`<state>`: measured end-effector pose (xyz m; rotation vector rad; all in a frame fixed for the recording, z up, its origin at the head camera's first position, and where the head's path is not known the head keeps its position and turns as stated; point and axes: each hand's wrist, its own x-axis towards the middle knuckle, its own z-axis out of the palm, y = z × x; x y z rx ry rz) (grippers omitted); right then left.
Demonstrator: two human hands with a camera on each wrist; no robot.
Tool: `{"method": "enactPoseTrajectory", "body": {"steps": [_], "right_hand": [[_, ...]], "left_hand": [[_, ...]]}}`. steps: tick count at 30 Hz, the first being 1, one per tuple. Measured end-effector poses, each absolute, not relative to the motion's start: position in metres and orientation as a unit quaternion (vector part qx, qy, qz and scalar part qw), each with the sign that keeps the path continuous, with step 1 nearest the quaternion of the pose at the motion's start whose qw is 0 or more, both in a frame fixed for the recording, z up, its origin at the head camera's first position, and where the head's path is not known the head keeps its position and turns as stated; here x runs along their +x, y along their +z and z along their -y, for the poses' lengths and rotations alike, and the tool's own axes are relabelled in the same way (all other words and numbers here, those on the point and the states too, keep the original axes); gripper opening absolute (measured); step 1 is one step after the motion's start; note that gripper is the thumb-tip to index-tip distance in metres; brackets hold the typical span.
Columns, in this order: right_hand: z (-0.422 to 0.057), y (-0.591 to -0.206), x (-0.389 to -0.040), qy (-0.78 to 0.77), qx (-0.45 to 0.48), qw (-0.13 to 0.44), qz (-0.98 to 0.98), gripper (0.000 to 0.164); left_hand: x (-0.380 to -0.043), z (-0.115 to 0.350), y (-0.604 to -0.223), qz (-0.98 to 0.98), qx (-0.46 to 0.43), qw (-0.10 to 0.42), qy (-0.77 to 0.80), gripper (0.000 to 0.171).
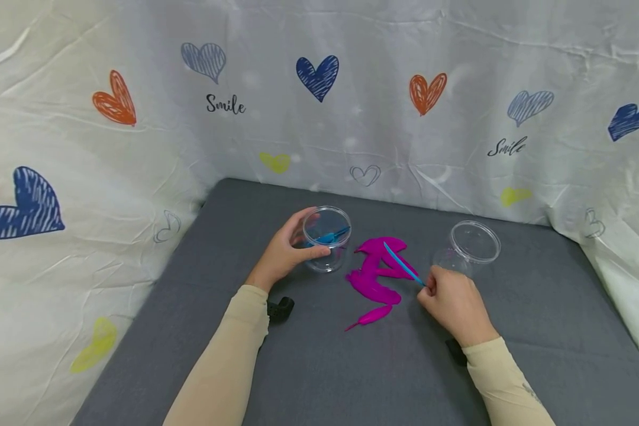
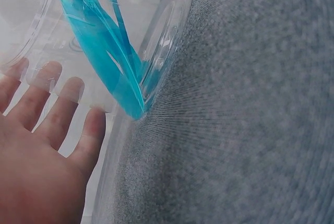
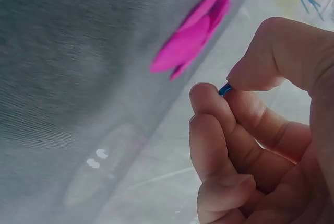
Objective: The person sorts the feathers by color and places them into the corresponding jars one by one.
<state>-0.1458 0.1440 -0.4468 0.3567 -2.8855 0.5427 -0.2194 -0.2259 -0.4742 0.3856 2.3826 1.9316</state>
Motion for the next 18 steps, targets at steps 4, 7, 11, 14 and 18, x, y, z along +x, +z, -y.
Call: {"method": "enactPoseTrajectory", "body": {"steps": [4, 7, 11, 14, 18], "right_hand": [[-0.139, -0.437, -0.152, 0.169, 0.154, 0.117, 0.966, 0.019], [-0.135, -0.426, -0.159, 0.161, 0.173, 0.126, 0.963, 0.019], [-0.128, -0.409, -0.168, 0.153, 0.195, 0.133, 0.960, 0.020], [-0.122, -0.395, -0.175, 0.148, 0.211, 0.145, 0.955, 0.020], [-0.112, -0.378, -0.184, 0.140, 0.236, 0.164, 0.948, 0.019]], "left_hand": [[-0.220, 0.226, -0.476, -0.771, 0.125, 0.025, 0.624, 0.091], [-0.220, 0.227, -0.477, -0.772, 0.124, 0.025, 0.623, 0.091], [-0.220, 0.228, -0.477, -0.772, 0.125, 0.022, 0.623, 0.090], [-0.220, 0.228, -0.478, -0.771, 0.128, 0.020, 0.623, 0.090], [-0.221, 0.228, -0.479, -0.770, 0.131, 0.020, 0.625, 0.089]]}}
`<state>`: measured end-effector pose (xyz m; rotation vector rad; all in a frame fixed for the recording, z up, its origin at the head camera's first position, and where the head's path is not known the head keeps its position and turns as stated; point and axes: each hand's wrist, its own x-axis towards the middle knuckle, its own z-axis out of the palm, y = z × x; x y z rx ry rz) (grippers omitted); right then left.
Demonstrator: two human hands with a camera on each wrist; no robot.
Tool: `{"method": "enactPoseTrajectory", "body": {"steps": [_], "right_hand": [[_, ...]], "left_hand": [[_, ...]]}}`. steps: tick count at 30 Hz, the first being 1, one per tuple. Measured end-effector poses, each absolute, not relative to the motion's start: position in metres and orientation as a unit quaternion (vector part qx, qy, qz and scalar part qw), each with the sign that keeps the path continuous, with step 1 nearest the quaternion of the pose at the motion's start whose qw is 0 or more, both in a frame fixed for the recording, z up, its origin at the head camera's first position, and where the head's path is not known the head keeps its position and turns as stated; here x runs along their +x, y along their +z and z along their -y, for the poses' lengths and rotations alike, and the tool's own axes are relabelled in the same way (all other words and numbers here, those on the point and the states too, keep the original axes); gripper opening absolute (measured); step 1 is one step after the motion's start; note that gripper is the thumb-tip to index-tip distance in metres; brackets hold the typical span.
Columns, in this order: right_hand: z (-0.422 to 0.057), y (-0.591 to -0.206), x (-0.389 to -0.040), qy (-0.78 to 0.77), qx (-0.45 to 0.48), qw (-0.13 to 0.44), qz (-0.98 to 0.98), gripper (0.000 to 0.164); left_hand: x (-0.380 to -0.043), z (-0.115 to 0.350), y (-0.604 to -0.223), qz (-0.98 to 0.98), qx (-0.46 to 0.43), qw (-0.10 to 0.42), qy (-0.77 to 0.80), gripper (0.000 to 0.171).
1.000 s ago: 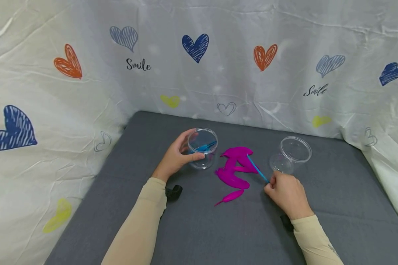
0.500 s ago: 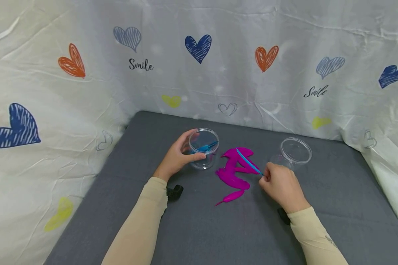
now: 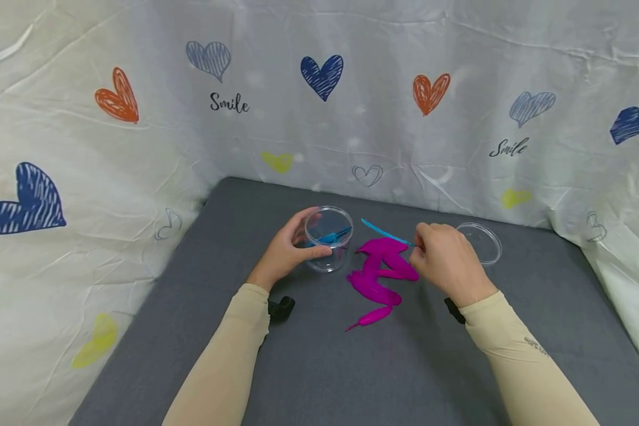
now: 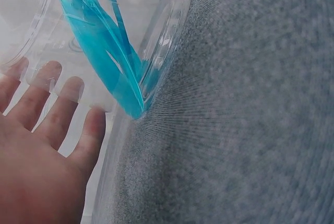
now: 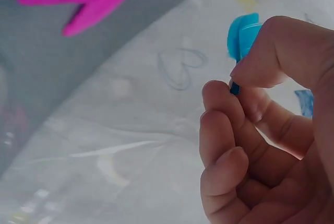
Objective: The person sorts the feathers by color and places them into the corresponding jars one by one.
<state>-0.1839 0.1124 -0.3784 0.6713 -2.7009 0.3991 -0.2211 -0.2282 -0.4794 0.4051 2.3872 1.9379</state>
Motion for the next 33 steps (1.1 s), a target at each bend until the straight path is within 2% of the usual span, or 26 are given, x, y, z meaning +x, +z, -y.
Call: {"method": "enactPoseTrajectory", "body": {"steps": [7, 16, 33], "right_hand": [[-0.094, -0.355, -0.199, 0.128, 0.270, 0.172, 0.939, 0.017], [-0.065, -0.335, -0.211, 0.085, 0.321, 0.156, 0.930, 0.021], [-0.016, -0.332, -0.230, 0.022, 0.369, 0.117, 0.922, 0.013]], "left_hand": [[-0.221, 0.228, -0.480, -0.768, 0.133, 0.020, 0.626, 0.089], [-0.221, 0.228, -0.480, -0.767, 0.128, 0.026, 0.628, 0.090], [-0.219, 0.227, -0.477, -0.765, 0.115, 0.034, 0.632, 0.092]]}}
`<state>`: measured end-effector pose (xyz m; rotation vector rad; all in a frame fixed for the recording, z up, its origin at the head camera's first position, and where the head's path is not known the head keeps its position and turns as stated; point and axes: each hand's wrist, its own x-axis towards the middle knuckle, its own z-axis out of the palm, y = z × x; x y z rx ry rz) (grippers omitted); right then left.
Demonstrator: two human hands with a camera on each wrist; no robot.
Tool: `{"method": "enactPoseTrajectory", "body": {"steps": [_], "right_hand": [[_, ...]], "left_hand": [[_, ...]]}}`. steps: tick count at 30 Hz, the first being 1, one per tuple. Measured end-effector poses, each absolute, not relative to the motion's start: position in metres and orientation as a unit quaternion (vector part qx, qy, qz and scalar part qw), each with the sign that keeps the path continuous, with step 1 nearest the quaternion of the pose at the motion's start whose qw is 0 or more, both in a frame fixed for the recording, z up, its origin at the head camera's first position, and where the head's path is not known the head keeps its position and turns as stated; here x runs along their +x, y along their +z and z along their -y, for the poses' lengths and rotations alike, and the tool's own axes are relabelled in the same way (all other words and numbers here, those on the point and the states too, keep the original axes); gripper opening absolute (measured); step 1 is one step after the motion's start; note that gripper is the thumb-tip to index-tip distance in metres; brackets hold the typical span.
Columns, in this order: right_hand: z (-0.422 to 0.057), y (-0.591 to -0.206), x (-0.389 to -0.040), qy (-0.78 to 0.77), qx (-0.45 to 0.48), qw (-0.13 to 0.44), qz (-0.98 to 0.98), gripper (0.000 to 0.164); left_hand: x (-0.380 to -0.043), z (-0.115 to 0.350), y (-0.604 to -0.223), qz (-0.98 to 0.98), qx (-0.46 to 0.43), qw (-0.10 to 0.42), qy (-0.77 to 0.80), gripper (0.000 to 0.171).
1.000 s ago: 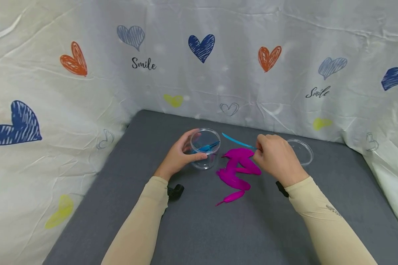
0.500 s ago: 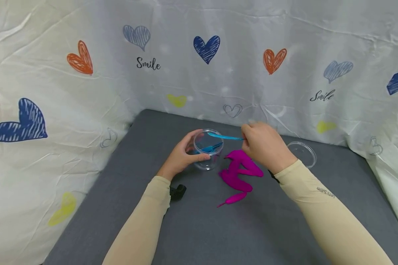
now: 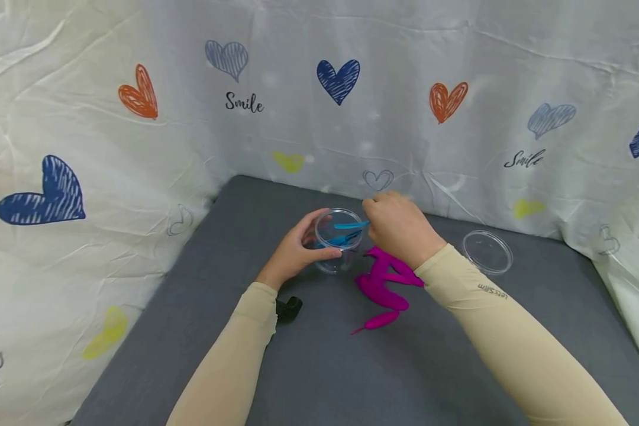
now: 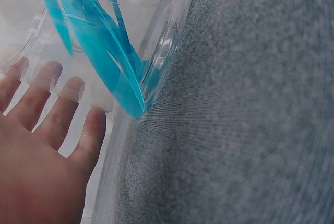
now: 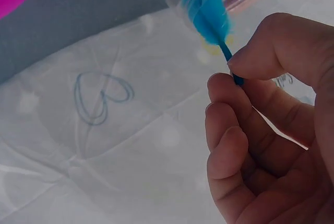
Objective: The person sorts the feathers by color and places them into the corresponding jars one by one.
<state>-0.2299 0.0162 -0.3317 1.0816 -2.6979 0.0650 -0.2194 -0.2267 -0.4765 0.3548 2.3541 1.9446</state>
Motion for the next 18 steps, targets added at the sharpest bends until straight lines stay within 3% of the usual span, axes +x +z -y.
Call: {"method": "enactPoseTrajectory", "body": {"steps": [18], "right_hand": [[0.006, -0.343, -0.240, 0.032, 0.391, 0.093, 0.915, 0.008]], "left_hand": [[-0.219, 0.228, -0.477, -0.765, 0.117, 0.038, 0.632, 0.091]]}}
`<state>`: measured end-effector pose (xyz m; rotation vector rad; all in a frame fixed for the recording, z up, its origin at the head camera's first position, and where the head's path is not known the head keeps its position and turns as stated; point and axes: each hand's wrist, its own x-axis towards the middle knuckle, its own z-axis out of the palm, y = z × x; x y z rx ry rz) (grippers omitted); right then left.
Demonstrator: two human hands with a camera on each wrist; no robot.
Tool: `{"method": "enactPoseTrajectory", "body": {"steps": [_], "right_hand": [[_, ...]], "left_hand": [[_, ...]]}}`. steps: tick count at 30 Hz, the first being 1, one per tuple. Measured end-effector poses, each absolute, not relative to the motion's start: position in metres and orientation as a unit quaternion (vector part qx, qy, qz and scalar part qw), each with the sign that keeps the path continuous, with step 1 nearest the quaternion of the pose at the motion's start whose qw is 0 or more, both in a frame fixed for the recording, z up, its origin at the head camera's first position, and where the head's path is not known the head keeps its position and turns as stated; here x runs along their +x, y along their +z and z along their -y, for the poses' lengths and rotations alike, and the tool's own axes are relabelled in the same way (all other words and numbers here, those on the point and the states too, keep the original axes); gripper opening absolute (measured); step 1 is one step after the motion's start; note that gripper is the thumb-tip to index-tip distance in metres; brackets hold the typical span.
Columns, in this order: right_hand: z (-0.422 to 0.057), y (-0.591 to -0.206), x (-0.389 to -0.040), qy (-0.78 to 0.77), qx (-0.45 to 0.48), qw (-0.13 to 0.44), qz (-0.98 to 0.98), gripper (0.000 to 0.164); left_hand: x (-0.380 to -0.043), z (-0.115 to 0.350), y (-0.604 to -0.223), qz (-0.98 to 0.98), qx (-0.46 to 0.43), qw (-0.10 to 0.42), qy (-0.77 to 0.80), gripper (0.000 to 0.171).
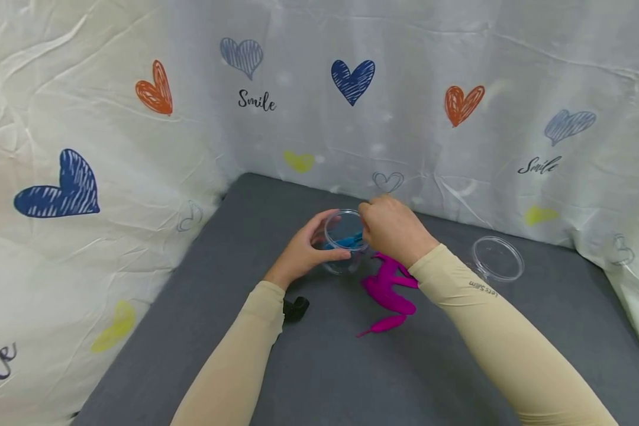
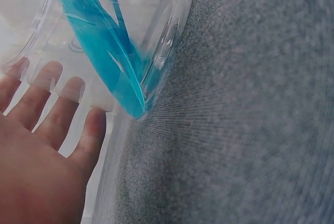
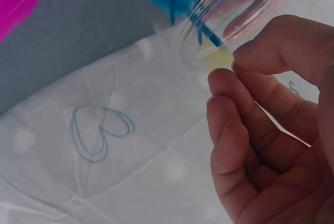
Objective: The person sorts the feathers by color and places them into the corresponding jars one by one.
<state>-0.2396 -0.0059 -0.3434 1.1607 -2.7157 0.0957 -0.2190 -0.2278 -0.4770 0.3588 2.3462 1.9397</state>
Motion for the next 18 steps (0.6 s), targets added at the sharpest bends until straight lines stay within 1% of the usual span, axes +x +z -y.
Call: {"method": "enactPoseTrajectory", "body": {"steps": [3, 11, 18], "right_hand": [[0.005, -0.344, -0.239, 0.053, 0.390, 0.088, 0.915, 0.008], [-0.033, -0.338, -0.234, 0.102, 0.344, 0.091, 0.929, 0.010], [-0.070, -0.343, -0.225, 0.160, 0.298, 0.080, 0.938, 0.006]], "left_hand": [[-0.219, 0.229, -0.477, -0.765, 0.120, 0.038, 0.632, 0.091], [-0.227, 0.216, -0.478, -0.767, 0.134, 0.035, 0.626, 0.090], [-0.230, 0.229, -0.480, -0.779, 0.129, 0.036, 0.613, 0.088]]}}
